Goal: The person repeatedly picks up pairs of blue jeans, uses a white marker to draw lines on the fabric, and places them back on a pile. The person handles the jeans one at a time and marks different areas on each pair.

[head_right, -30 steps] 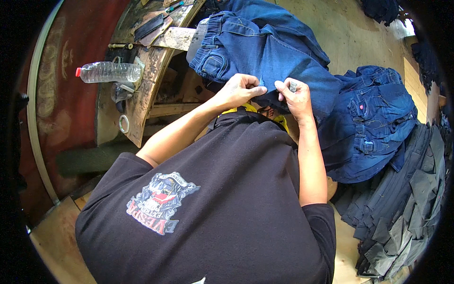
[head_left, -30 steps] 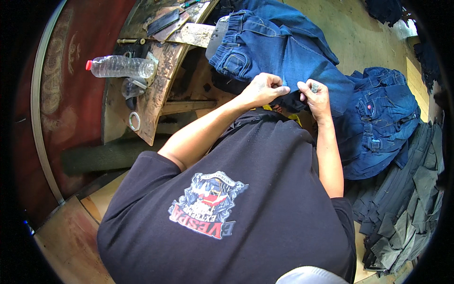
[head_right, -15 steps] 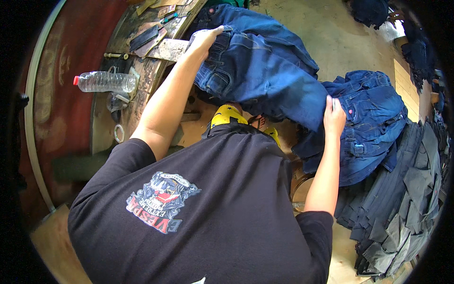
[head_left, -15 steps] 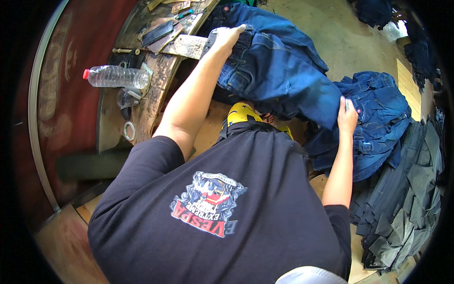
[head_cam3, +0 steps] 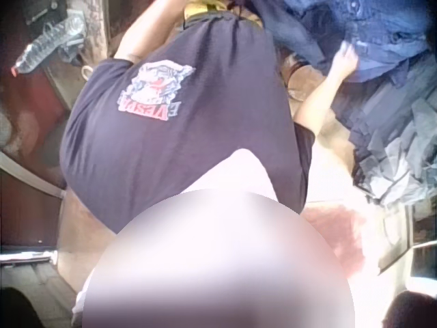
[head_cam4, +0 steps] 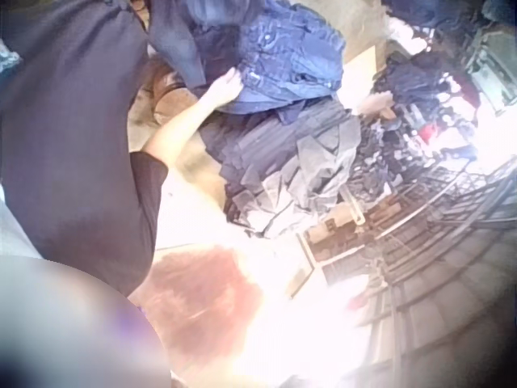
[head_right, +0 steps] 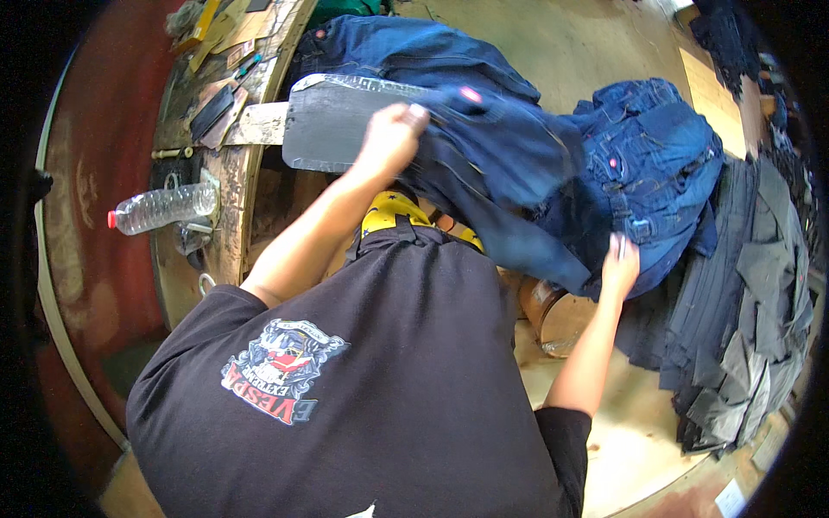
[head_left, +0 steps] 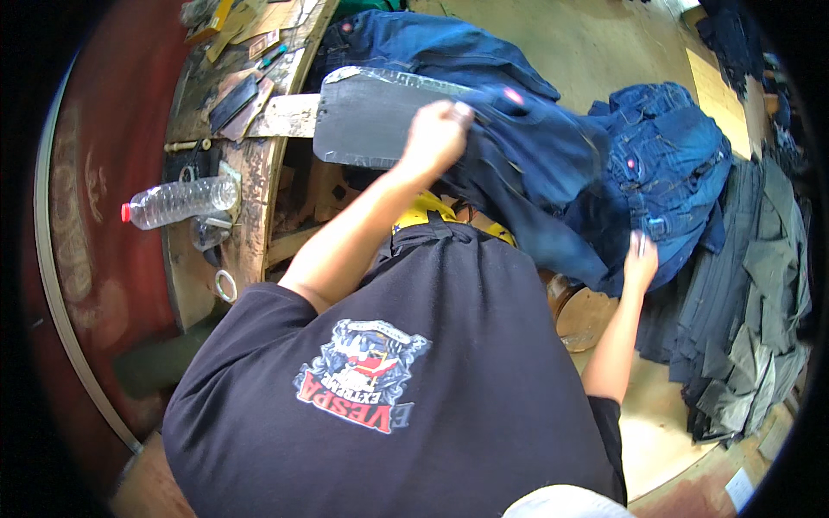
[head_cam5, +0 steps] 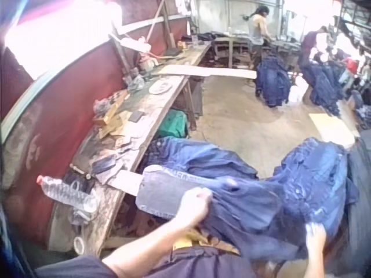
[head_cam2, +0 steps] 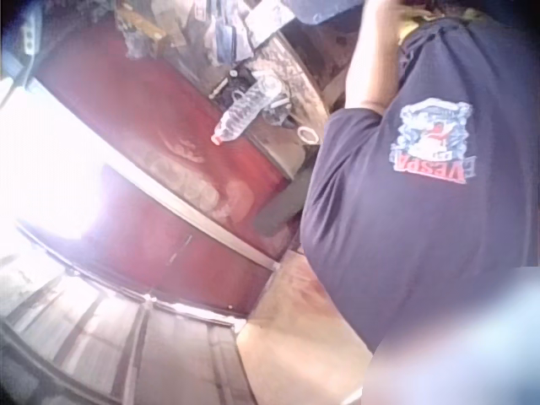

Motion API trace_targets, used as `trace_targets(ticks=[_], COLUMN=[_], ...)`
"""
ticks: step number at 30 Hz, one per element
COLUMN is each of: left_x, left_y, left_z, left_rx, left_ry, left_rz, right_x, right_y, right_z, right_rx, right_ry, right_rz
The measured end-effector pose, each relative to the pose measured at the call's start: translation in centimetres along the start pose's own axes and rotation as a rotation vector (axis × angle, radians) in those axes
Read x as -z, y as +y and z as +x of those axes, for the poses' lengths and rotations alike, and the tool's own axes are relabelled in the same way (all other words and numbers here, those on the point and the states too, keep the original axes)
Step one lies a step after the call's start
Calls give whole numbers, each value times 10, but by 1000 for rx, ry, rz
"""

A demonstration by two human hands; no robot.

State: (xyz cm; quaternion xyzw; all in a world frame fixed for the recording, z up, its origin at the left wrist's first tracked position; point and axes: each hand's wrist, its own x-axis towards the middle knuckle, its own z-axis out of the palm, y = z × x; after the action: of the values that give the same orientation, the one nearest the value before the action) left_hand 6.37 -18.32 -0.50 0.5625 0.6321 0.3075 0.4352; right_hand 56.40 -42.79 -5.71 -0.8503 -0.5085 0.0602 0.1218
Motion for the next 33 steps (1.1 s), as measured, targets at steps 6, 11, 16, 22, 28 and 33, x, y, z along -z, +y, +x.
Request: trace_targets(ticks=[6, 11, 16, 22, 28, 33], left_x=[151, 246, 276, 198, 33, -43], left_y=[-63, -115, -124, -57, 22, 64], left_z=[72, 66, 44, 71, 93, 127], left_rx=[52, 61, 239, -441, -870, -405], left_ry=[393, 430, 456, 660, -183, -894], left_rz=[-46, 637, 621, 719, 432, 718], right_x=[-36, -65, -87, -68, -45, -61], right_y=[-235, -357, -413, -412, -405, -400], right_z=[109, 124, 128, 112, 9, -46], right_rx=[540, 635, 680, 662, 366, 438], right_ry=[95, -147, -152, 416, 306, 275], right_rz=[401, 262, 263, 545, 755, 565])
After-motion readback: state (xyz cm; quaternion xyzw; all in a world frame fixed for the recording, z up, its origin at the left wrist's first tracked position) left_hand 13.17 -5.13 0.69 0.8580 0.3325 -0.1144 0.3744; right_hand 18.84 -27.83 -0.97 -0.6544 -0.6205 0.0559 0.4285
